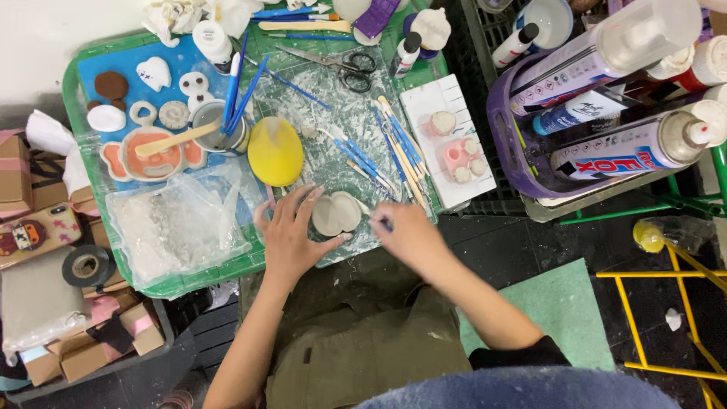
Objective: The person shapes a small piece of clay by hand, using a sculpting tool to refine details and a sponge to smooth the surface.
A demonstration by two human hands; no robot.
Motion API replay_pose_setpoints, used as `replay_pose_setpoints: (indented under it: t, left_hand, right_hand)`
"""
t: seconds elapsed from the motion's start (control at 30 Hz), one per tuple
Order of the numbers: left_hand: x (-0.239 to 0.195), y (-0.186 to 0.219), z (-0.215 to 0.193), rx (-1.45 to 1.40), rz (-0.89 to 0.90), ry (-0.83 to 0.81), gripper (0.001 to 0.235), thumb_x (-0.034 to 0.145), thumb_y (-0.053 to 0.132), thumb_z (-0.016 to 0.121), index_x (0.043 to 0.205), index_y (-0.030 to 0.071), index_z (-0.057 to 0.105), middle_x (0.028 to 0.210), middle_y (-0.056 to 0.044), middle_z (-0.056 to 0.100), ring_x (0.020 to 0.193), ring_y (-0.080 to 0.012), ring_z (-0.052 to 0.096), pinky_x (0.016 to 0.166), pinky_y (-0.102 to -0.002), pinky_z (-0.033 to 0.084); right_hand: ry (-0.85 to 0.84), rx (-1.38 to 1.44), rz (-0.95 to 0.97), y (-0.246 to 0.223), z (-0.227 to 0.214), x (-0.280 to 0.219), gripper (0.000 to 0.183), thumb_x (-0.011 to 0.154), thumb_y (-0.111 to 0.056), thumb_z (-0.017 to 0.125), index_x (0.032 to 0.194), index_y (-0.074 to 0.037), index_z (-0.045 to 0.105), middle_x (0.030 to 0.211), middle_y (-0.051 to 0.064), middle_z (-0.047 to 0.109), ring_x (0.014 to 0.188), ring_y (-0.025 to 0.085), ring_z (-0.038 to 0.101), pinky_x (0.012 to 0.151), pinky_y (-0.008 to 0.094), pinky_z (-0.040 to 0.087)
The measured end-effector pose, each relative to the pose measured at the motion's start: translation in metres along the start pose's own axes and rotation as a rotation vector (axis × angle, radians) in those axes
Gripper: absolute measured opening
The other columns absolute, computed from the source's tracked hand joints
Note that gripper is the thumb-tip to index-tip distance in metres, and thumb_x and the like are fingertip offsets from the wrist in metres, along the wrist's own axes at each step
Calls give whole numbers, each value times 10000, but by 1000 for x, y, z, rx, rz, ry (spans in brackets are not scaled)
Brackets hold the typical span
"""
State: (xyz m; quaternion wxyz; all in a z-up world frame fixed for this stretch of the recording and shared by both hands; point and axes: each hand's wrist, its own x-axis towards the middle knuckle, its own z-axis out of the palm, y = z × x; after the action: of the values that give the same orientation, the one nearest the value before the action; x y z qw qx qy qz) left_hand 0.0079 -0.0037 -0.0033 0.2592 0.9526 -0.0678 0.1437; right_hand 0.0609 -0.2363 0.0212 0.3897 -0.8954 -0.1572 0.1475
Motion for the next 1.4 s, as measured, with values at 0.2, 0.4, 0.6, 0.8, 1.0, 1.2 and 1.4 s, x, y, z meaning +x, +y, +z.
replay_pose_setpoints:
  t: [0.2, 0.4, 0.6, 0.8, 1.0, 1.2, 1.4]
  left_hand:
    - [1, 0, 1, -11, 2, -4, 859, 672, 624, 870, 1345, 150, 626, 1364, -5, 606, 1251, -203, 589, 1133, -452, 218]
    - [1, 1, 0, 10, 1, -17, 836, 685, 629, 877, 1328, 153, 633, 1371, -20, 593, 1240, -214, 585, 1140, -482, 225]
    - [-2, -1, 3, 14, 2, -25, 845, 699, 612, 878, 1359, 153, 619, 1402, -23, 591, 1280, -243, 576, 1155, -489, 233]
    - [-1, -2, 5, -11, 3, -9, 852, 702, 605, 885, 1364, 145, 609, 1387, -44, 591, 1272, -247, 576, 1127, -511, 224]
    - [1, 0, 3, 7, -6, -31, 850, 680, 632, 881, 1339, 164, 617, 1377, -30, 598, 1240, -220, 584, 1110, -489, 227]
    - [0, -1, 4, 30, 7, -23, 851, 684, 613, 880, 1355, 164, 612, 1388, -21, 598, 1258, -219, 578, 1132, -487, 227]
    - [-1, -2, 4, -51, -11, -42, 873, 702, 611, 878, 1387, 149, 597, 1412, -40, 571, 1293, -254, 557, 1159, -467, 235]
  right_hand:
    - [-113, -35, 48, 3, -9, 19, 135, 853, -155, 746, 893, -32, 708, 761, 174, 726, 682, 340, 715, 649, 407, 556]
    - [-62, -45, 75, -3, -6, 2, 139, 888, -153, 735, 895, -22, 688, 777, 174, 731, 696, 347, 716, 650, 418, 552]
    - [17, -58, 61, -18, 8, -25, 84, 880, -105, 701, 873, -31, 661, 819, 176, 719, 723, 381, 705, 644, 450, 544]
    - [82, -116, 104, -23, 20, -25, 144, 871, -105, 718, 867, -10, 610, 792, 193, 697, 750, 412, 690, 657, 476, 536]
    - [137, -68, 189, -27, 28, -25, 131, 880, -134, 723, 874, -25, 652, 797, 203, 712, 722, 410, 695, 653, 467, 543]
    - [75, 10, 222, -18, 25, -21, 151, 884, -175, 733, 868, -36, 679, 759, 164, 730, 649, 312, 729, 636, 402, 569]
    - [-17, -48, 218, 5, -17, -24, 170, 917, -234, 724, 959, -73, 689, 828, 108, 763, 626, 263, 729, 598, 380, 563]
